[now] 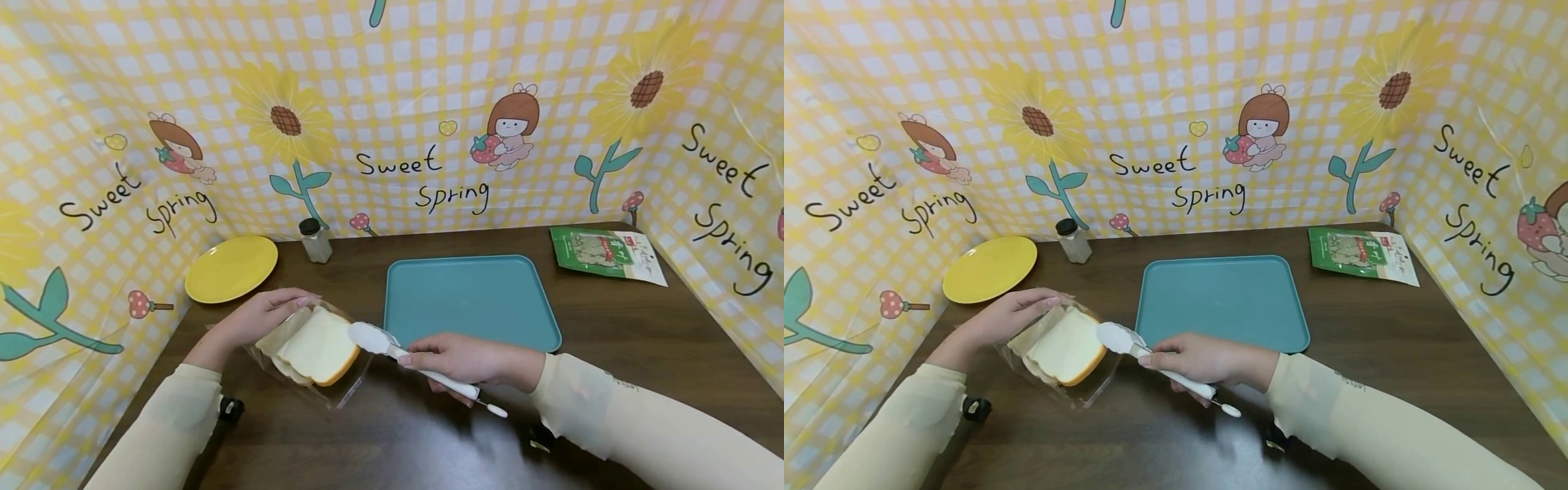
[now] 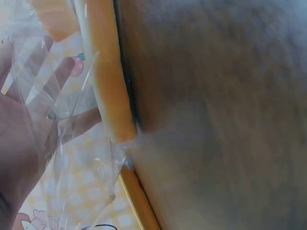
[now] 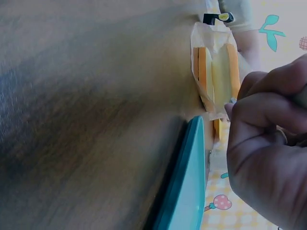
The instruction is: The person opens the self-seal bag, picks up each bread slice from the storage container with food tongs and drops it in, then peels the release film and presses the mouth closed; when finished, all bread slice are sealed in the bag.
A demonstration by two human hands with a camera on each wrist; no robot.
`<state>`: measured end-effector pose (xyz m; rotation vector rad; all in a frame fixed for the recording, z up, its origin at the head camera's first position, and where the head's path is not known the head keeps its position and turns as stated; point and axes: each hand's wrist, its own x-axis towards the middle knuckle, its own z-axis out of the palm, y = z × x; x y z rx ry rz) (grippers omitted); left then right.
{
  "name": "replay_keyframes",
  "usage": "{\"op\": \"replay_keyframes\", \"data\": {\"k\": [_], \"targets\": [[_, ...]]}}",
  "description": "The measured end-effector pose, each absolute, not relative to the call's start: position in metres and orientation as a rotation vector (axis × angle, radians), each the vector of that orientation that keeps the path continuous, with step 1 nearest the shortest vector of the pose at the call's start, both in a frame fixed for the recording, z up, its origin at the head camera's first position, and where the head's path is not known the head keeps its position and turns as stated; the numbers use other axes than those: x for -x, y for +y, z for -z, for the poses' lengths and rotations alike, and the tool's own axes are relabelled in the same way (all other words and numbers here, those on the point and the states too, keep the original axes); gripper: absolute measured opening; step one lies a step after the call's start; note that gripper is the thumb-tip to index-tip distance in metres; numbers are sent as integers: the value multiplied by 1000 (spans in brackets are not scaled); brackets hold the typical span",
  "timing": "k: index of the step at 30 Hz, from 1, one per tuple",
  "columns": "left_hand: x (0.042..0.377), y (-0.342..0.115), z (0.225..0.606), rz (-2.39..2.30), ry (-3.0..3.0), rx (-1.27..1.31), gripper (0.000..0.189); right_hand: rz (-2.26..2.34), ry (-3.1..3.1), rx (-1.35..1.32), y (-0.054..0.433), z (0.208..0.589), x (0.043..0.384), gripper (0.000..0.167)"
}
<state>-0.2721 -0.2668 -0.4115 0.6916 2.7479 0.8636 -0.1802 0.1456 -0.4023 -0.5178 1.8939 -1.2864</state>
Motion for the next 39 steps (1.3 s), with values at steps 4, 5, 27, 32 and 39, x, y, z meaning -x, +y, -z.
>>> {"op": "replay_keyframes", "data": {"k": [4, 5, 27, 32, 39], "targets": [[272, -268, 412, -870, 2745, -688, 32, 1307, 1854, 471, 147, 402, 183, 52], [272, -268, 412, -870, 2746, -690, 33, 1313, 1831, 459, 148, 403, 184, 51], [273, -269, 414, -891, 2735, -695, 32, 1297, 1763, 463, 149, 407, 193, 52], [272, -268, 413, -888, 2747, -681, 33, 1381, 1696, 466, 147, 406, 189, 53], [274, -268, 415, -907, 2751, -686, 32, 1476, 1611, 512, 140, 405, 185, 53]]}}
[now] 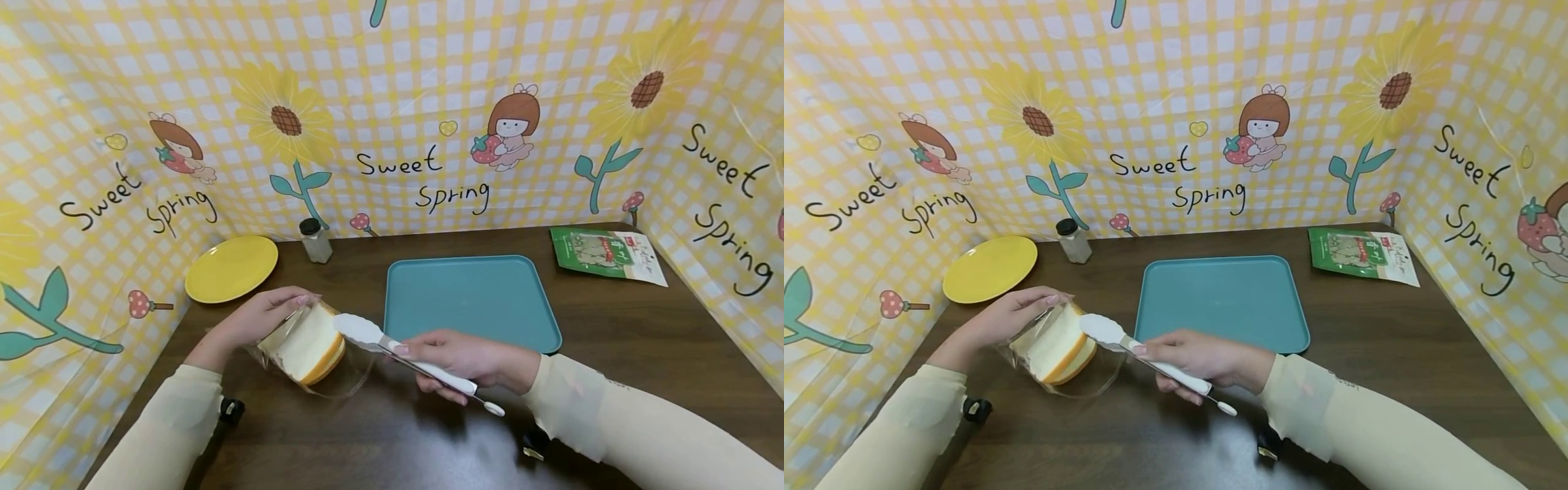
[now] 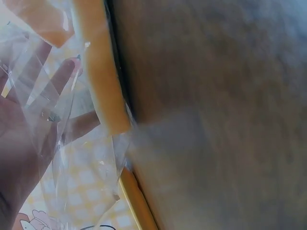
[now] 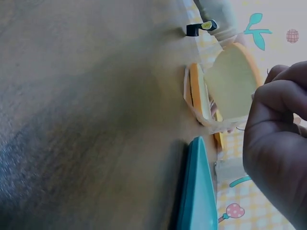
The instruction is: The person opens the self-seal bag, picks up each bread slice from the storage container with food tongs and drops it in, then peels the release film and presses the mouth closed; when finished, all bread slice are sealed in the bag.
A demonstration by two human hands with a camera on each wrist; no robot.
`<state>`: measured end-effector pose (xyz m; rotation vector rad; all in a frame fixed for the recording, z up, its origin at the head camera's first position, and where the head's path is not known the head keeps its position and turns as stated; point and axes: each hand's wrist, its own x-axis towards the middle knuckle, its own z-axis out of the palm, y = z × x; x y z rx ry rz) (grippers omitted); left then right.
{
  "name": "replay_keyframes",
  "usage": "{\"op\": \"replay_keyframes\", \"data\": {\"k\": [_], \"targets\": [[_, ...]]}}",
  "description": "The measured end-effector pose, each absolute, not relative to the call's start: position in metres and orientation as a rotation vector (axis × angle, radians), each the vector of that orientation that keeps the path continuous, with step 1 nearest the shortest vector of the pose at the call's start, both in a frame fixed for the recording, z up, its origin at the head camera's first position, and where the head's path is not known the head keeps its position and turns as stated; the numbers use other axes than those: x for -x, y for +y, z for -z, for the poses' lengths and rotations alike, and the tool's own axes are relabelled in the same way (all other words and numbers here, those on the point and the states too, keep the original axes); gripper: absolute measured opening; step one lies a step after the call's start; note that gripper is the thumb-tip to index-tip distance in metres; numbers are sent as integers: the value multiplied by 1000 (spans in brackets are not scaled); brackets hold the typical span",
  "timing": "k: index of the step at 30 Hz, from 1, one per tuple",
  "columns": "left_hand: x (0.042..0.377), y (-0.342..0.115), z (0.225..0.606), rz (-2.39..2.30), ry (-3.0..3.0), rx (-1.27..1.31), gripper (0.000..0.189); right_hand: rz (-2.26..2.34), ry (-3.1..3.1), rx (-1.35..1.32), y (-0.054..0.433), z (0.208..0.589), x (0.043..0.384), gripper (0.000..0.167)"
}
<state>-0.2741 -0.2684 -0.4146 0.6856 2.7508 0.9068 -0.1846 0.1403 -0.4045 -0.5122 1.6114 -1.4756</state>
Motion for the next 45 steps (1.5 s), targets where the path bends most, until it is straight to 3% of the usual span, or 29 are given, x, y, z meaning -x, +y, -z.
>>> {"op": "replay_keyframes", "data": {"k": [14, 19, 25, 45], "targets": [[275, -268, 409, -947, 2734, -646, 36, 1517, 1581, 627, 138, 414, 185, 53], [276, -273, 411, -954, 2738, -653, 35, 1360, 1826, 642, 138, 410, 183, 48], [277, -276, 412, -994, 2720, -676, 35, 1019, 2254, 873, 137, 404, 180, 40], [272, -269, 410, -1060, 2676, -643, 34, 617, 2511, 1085, 144, 403, 184, 58]]}}
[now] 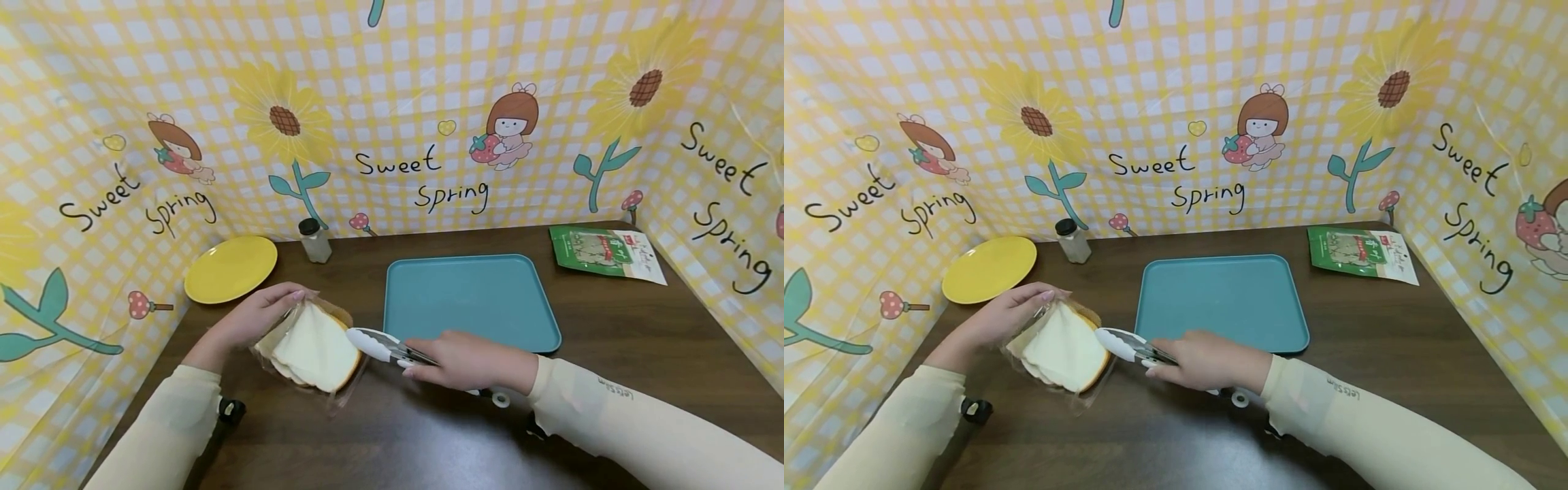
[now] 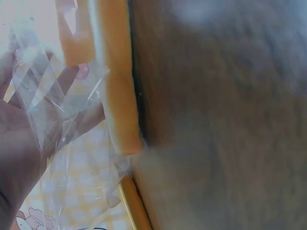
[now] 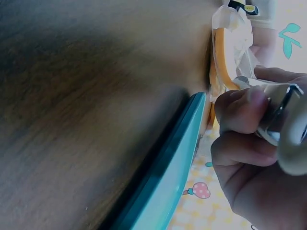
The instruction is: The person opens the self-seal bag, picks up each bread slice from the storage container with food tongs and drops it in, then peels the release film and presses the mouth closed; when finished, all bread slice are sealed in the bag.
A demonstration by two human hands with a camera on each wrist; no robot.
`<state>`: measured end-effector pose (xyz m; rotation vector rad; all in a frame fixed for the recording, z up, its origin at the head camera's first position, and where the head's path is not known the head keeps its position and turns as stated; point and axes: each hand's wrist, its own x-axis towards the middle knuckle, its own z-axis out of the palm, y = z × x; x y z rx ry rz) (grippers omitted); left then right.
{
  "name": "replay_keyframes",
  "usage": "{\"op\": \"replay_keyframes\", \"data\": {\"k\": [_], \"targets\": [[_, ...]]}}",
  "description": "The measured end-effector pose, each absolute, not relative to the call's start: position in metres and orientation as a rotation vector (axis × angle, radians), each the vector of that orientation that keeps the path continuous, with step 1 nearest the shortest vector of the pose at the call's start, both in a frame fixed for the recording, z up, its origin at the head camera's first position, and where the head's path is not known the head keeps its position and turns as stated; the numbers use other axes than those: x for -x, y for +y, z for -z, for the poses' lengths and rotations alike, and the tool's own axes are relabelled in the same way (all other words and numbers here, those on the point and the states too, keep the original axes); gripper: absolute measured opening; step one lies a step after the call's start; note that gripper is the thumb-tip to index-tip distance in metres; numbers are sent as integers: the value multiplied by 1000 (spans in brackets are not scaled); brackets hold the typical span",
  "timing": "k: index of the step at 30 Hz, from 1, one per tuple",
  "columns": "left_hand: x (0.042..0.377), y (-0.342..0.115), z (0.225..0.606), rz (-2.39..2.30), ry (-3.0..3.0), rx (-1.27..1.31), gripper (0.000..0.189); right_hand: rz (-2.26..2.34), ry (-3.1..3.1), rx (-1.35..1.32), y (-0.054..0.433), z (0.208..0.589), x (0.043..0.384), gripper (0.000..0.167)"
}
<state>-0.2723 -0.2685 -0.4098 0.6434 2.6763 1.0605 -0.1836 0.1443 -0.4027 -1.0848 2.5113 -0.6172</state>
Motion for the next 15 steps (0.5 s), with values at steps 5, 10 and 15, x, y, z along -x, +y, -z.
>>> {"op": "replay_keyframes", "data": {"k": [5, 10, 15], "targets": [[272, -265, 410, -1132, 2611, -631, 37, 684, 2495, 1083, 145, 404, 186, 53], [272, -261, 410, -1140, 2590, -629, 37, 825, 2381, 959, 142, 404, 188, 51], [272, -259, 409, -1138, 2600, -617, 35, 1049, 2197, 760, 135, 405, 183, 38]]}}
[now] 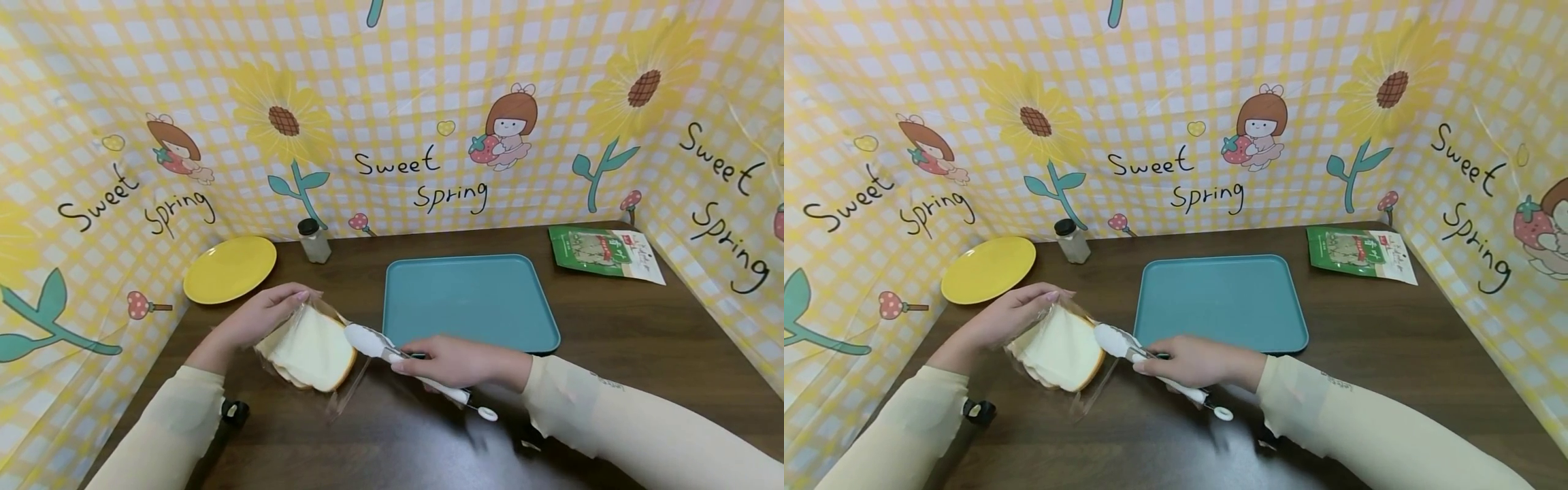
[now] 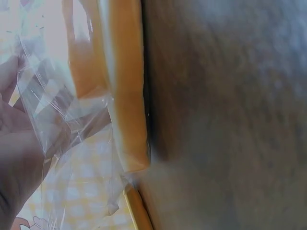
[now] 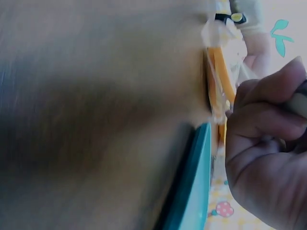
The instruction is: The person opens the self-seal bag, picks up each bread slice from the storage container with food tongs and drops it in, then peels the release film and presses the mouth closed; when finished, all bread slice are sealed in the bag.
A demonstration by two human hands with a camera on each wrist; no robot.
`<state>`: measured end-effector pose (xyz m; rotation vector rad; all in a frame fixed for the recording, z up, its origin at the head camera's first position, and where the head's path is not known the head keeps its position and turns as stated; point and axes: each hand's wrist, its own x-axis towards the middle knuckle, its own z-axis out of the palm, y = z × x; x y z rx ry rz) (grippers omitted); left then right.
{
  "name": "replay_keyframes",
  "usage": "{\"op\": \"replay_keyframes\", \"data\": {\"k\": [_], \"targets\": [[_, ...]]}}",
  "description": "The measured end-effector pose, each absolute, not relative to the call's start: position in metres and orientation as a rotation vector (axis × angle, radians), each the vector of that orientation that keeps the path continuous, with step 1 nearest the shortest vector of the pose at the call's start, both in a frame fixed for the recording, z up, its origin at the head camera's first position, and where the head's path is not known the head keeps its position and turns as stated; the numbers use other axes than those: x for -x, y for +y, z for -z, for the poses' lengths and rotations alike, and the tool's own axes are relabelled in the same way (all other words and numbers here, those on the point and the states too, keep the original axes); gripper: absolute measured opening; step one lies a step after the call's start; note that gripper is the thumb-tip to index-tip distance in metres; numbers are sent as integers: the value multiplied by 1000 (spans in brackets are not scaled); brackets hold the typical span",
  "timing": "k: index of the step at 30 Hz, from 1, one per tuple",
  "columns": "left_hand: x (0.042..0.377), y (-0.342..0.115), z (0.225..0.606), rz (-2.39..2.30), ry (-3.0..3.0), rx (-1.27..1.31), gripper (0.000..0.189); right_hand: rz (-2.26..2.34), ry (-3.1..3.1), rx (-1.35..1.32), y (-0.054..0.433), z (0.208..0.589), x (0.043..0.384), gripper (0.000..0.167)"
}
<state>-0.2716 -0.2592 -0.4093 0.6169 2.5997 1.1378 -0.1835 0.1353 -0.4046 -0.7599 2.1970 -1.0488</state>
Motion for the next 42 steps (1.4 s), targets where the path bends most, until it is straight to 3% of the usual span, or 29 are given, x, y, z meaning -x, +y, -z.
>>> {"op": "replay_keyframes", "data": {"k": [6, 13, 26, 32, 39, 42], "targets": [[272, -259, 409, -1162, 2613, -588, 36, 1308, 1974, 484, 127, 406, 175, 45], [272, -258, 409, -1155, 2654, -589, 38, 1433, 1895, 430, 122, 412, 177, 50], [274, -258, 412, -1133, 2672, -529, 42, 1268, 1938, 508, 118, 403, 186, 53], [274, -258, 413, -1132, 2677, -517, 39, 1089, 2170, 737, 113, 403, 189, 39], [272, -258, 410, -1212, 2648, -419, 47, 921, 2421, 856, 121, 402, 181, 61], [271, -256, 407, -1226, 2644, -381, 50, 875, 2507, 942, 124, 405, 176, 57]]}}
